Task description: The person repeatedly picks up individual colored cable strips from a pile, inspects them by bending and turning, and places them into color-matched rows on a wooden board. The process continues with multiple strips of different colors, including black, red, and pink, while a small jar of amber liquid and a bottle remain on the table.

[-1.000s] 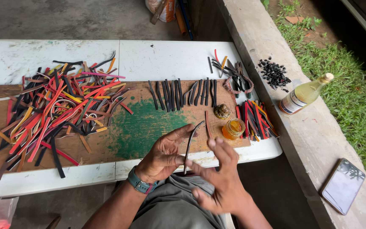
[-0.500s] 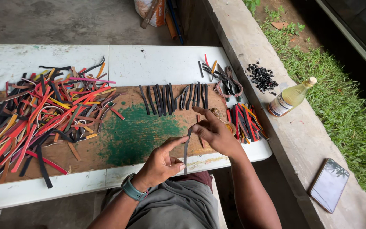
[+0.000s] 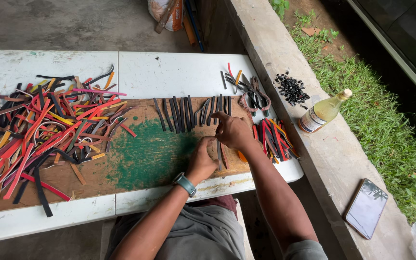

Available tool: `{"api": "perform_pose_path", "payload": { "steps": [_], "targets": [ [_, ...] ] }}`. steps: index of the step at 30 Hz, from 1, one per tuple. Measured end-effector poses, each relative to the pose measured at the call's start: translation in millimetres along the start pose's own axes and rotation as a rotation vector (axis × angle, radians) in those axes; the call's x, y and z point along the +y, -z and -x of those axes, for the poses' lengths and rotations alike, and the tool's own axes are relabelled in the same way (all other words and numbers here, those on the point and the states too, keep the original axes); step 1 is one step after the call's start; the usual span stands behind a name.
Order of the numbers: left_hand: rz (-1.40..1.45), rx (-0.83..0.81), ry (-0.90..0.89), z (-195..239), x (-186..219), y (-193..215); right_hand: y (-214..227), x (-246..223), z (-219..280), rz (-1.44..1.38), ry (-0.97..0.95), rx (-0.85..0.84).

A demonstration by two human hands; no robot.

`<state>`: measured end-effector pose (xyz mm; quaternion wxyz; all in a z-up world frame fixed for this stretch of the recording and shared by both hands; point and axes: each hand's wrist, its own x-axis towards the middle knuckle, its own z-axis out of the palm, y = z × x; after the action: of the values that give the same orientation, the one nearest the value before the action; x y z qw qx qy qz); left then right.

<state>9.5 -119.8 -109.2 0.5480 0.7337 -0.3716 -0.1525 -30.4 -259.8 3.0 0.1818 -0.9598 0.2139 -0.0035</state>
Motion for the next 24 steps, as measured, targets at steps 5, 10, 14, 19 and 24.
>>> {"api": "perform_pose_path", "payload": {
  "steps": [5, 10, 14, 19, 24],
  "targets": [
    [-0.107, 0.054, 0.017, -12, -8, -20, -16, 9, -15, 0.042, -0.029, 0.011],
    [-0.179, 0.03, 0.133, -19, 2, -24, -27, 16, -23, 0.074, -0.042, 0.027],
    [-0.224, 0.043, 0.081, -15, 5, -22, -37, 20, -26, 0.157, -0.076, -0.01],
    [-0.173, 0.041, 0.118, 1, 3, -9, -53, 24, -28, 0.156, -0.051, 0.064],
    [-0.108, 0.071, 0.03, 26, 0, 14, -48, 29, -26, 0.187, 0.023, 0.118]
  ]
}}
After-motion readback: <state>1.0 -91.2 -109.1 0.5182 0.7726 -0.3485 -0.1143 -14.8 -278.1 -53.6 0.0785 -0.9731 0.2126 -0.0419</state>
